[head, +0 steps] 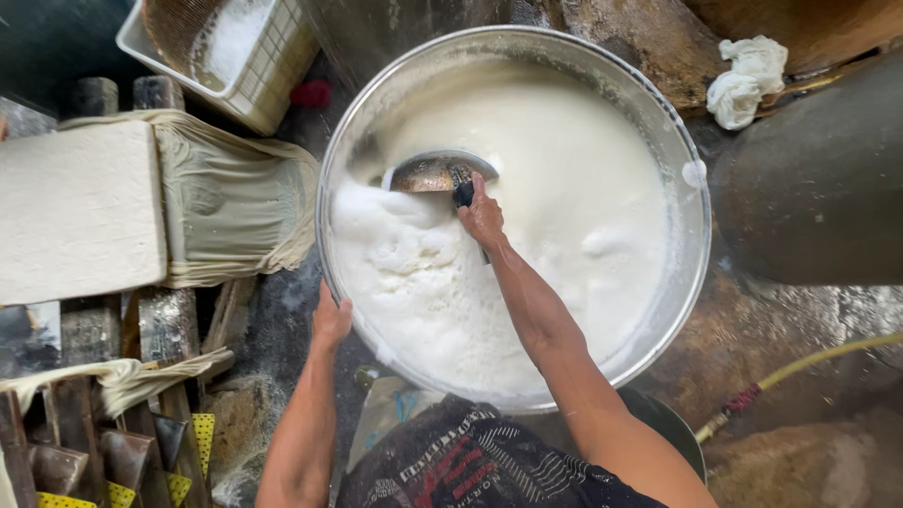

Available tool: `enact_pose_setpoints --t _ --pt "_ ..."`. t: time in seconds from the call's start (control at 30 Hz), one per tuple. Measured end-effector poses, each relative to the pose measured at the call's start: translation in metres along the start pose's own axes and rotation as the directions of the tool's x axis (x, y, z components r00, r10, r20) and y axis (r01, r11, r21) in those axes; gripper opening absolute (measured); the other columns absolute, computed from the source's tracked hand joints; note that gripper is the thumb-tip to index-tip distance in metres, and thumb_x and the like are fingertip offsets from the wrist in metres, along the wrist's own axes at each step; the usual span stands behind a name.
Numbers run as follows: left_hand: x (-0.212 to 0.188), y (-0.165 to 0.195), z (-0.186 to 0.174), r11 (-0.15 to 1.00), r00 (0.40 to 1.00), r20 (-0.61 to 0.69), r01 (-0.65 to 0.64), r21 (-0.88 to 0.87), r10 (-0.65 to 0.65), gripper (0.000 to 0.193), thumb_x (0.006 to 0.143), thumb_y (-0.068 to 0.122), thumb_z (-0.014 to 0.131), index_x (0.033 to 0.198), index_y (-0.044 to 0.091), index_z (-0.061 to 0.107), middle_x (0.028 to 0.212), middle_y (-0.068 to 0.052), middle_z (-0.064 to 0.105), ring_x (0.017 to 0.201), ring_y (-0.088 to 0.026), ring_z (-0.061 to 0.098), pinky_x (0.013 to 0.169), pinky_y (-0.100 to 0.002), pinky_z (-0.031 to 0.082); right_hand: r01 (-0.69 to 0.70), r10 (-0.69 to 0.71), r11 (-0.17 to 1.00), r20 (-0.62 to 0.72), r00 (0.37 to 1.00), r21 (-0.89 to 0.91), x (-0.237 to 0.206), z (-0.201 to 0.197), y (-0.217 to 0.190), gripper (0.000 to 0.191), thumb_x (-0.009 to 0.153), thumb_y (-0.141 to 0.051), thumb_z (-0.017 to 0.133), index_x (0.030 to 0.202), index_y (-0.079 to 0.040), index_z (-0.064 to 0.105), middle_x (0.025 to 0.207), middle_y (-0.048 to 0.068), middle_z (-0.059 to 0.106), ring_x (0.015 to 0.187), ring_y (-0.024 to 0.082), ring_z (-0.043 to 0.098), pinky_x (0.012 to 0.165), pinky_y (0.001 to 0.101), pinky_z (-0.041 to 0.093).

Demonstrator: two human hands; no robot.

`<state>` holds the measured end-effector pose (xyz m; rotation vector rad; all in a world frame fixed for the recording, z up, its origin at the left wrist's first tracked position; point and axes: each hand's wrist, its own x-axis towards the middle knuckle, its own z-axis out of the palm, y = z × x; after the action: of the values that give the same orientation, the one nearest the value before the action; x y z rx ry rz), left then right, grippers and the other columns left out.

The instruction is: The person stirs a white liquid in a large metal basin with a ladle, then scoops the liquid into a smaller bucket. The person also uses a woven basket to pour small grains into a metal container.

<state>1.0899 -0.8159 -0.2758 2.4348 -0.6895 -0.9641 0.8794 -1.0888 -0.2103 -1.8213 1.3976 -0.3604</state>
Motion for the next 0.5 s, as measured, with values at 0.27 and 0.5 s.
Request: enact_pose_setpoints --t 0.27,0.5 --pt "-0.015 0.007 -0.015 0.999 0.997 0.058 -0.044 0.012 0.043 0.088 0.093 0.029 0.063 0.164 0.013 0.016 0.141 -0.030 0.057 0.130 -0.048 0.055 0.113 -0.047 0.041 -0.062 0.043 0.991 -0.158 0.987 -0.118 -0.083 -0.016 0.037 0.090 0.077 -0.027 0.063 0.159 -0.022 0.026 0.096 0.025 0.072 0.087 0.048 0.069 0.081 0.0563 0.055" --pt "-0.021 0.000 -0.024 0.981 0.980 0.085 -0.175 -0.089 0.182 0.082 0.093 0.025 0.063 0.162 0.010 0.021 0.141 -0.028 0.059 0.130 -0.045 0.057 0.111 -0.046 0.042 -0.138 0.075 0.981 -0.398 0.914 -0.134 -0.160 -0.043 0.084 0.086 0.079 -0.026 0.065 0.158 -0.020 0.029 0.118 0.029 0.068 0.102 0.048 0.067 0.091 0.0549 0.053"
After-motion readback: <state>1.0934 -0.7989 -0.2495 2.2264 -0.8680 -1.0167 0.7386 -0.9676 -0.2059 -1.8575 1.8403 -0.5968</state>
